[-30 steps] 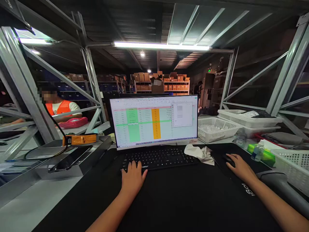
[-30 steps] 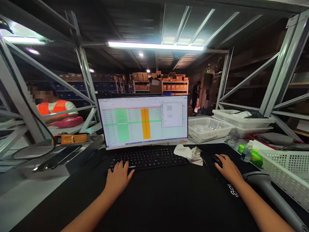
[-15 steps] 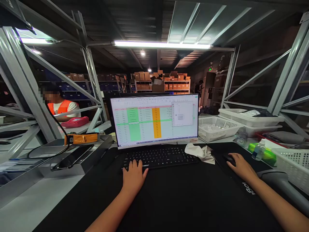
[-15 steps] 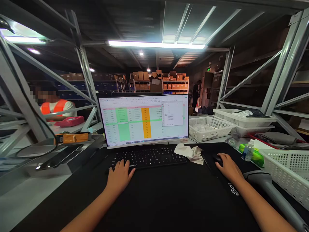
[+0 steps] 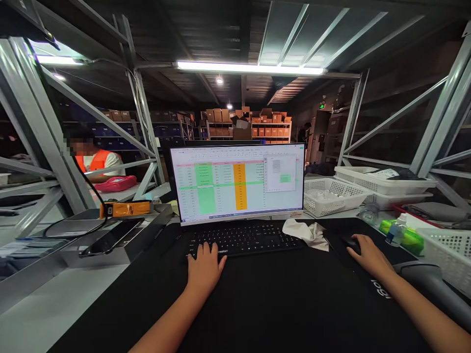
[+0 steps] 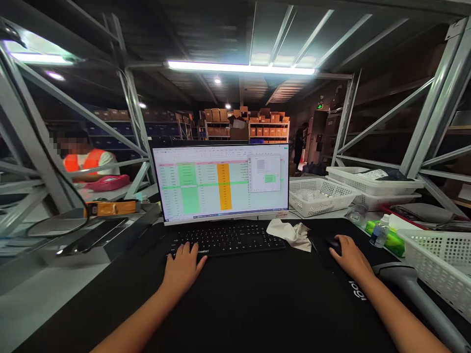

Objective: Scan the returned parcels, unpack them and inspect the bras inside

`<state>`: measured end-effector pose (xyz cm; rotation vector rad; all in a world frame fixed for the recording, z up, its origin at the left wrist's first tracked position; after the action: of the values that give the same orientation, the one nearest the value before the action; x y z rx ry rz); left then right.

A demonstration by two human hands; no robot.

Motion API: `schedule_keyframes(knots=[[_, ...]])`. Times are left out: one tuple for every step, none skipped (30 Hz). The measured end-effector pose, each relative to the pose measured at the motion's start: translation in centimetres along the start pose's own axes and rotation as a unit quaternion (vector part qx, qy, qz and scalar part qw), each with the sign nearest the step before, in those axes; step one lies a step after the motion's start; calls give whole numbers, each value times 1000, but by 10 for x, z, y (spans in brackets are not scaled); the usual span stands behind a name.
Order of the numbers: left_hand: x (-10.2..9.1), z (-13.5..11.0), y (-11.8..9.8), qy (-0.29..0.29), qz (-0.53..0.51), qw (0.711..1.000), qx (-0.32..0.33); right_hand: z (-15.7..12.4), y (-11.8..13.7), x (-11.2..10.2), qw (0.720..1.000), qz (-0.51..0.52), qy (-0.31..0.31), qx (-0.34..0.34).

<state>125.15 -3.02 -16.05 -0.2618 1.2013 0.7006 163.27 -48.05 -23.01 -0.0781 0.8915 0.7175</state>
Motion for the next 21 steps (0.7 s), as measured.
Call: schedule_keyframes(knots=[[0, 0, 0, 1, 0, 1000, 0, 0, 0, -1, 1000, 0, -1, 0], [-1, 0, 0, 3, 1, 1000, -1, 0, 1, -1, 1000, 1, -1, -4], [-1, 0, 0, 5, 1, 1000, -1, 0, 2, -1, 1000, 1, 2, -8], [-1, 0, -1, 8, 1, 1000, -1, 0, 2, -2, 1000, 1, 5, -11], [-1, 0, -1, 10, 1, 1000, -2, 0, 2, -2, 1000, -1, 8, -13], [-2, 0, -1, 11, 0, 1000, -2, 0, 3, -2, 1000, -2, 10, -12], [-2, 0, -1, 12, 0, 1000, -2, 0, 3, -2, 1000, -3, 10, -11], [-2, 1, -1, 12, 1, 1000, -2, 0, 3, -2, 1000, -1, 9, -9], [-2, 1, -1, 13, 2, 1000, -3, 0, 3, -2, 1000, 2, 6, -8], [-2, 1, -1, 12, 3, 1000, -4, 0, 4, -3, 1000, 6, 3, -7], [-1, 1, -1, 11, 5, 1000, -3, 0, 4, -3, 1000, 10, 1, -6], [-1, 1, -1, 11, 7, 1000, -3, 0, 5, -4, 1000, 12, -3, -4], [-1, 1, -1, 10, 9, 1000, -2, 0, 5, -5, 1000, 14, -5, -2], [0, 1, 0, 9, 10, 1000, -2, 0, 6, -7, 1000, 17, -5, -3], [0, 1, 0, 9, 11, 1000, -1, 0, 8, -8, 1000, 22, -3, -6], [0, 0, 0, 9, 12, 1000, -1, 0, 9, -9, 1000, 27, 0, -9], [0, 0, 0, 9, 12, 1000, 0, 1, 10, -10, 999, 33, 3, -12], [0, 0, 0, 8, 11, 1000, 0, 1, 12, -11, 999, 38, 9, -15], [0, 0, 0, 9, 9, 1000, 0, 1, 13, -12, 999, 41, 13, -16], [0, 0, 0, 10, 7, 1000, 0, 2, 13, -12, 999, 43, 17, -14], [0, 1, 0, 11, 5, 1000, -1, 2, 14, -13, 999, 43, 20, -11]])
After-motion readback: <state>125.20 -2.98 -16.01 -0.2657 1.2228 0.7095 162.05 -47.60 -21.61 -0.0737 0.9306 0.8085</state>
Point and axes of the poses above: each hand's wrist, its own z-axis towards the middle knuckle, its own x-axis out of the palm, y = z × x, the point moved 3 cm from there along z, towards the middle knuckle
